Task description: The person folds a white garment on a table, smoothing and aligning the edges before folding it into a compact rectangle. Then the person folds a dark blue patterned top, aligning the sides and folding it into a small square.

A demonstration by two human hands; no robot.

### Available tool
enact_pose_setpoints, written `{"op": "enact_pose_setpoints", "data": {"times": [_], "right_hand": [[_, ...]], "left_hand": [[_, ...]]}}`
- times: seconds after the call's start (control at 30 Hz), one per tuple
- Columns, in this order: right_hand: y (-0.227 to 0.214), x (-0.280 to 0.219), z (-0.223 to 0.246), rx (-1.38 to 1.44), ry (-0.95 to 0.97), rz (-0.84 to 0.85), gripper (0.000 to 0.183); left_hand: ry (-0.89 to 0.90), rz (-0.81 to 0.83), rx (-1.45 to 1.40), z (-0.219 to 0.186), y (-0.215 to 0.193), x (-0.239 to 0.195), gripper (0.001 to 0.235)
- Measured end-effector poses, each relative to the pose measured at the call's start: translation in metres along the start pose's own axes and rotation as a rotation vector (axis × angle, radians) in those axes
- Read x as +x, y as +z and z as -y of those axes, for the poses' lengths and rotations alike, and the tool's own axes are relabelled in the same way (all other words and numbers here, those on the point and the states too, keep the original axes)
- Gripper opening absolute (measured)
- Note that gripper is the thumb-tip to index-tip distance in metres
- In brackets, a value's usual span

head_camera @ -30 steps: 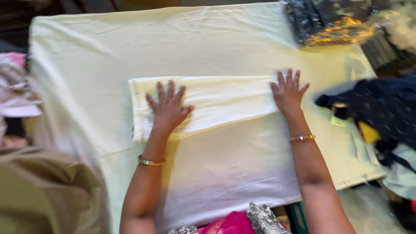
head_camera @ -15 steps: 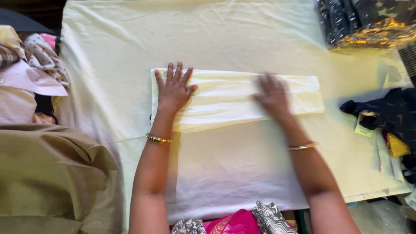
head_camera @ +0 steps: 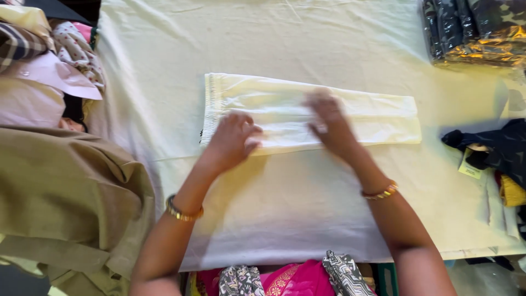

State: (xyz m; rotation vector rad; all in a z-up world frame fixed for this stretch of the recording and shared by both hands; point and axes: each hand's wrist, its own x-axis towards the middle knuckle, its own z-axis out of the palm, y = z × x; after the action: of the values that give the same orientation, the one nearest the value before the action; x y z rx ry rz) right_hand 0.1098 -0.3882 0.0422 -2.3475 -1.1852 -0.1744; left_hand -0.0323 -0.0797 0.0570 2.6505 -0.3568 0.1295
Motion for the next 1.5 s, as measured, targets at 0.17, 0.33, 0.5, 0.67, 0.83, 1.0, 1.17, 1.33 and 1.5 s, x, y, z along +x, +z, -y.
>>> {"op": "enact_pose_setpoints", "data": {"times": [0.17,0.33,0.5,0.67,0.83,1.0,1.17,1.33,1.5], "right_hand": [[0.052,0.084,0.090,0.078,-0.201,0.333,0.058],[0.073,0.150,0.083,-0.193,-0.178,0.555,0.063],[0.088,0.159,0.079,-0.270,0.078,0.419,0.067],[0.079,0.098,0.083,-0.261,-0.117,0.381,0.069],[0.020,0.018,-0.072,-0.322,0.025,0.247,0.070],[-0.073,-0.075,-0.170,-0.557,0.671,0.016,0.065],[-0.109,-0.130,-0.157,-0.492,0.843,-0.171,0.077],[-0.126,-0.118,-0.120,-0.282,0.961,-0.107,0.096],[-0.134,-0.110,-0.115,-0.191,1.036,-0.005,0.092]], "left_hand": [[0.028,0.095,0.107,-0.037,-0.003,-0.046,0.065],[-0.023,0.111,0.130,-0.035,0.009,-0.057,0.086],[-0.050,0.240,0.096,-0.032,0.002,-0.056,0.086],[-0.085,0.320,0.010,-0.025,0.002,-0.058,0.083],[-0.049,0.250,-0.016,-0.017,0.009,-0.061,0.083],[0.080,0.037,0.029,-0.007,0.009,-0.056,0.067],[-0.245,-0.362,0.039,0.005,-0.005,-0.046,0.027],[-0.364,-0.419,0.038,0.014,-0.002,-0.044,0.050],[-0.620,-0.276,-0.588,0.017,-0.022,-0.046,0.060]]}}
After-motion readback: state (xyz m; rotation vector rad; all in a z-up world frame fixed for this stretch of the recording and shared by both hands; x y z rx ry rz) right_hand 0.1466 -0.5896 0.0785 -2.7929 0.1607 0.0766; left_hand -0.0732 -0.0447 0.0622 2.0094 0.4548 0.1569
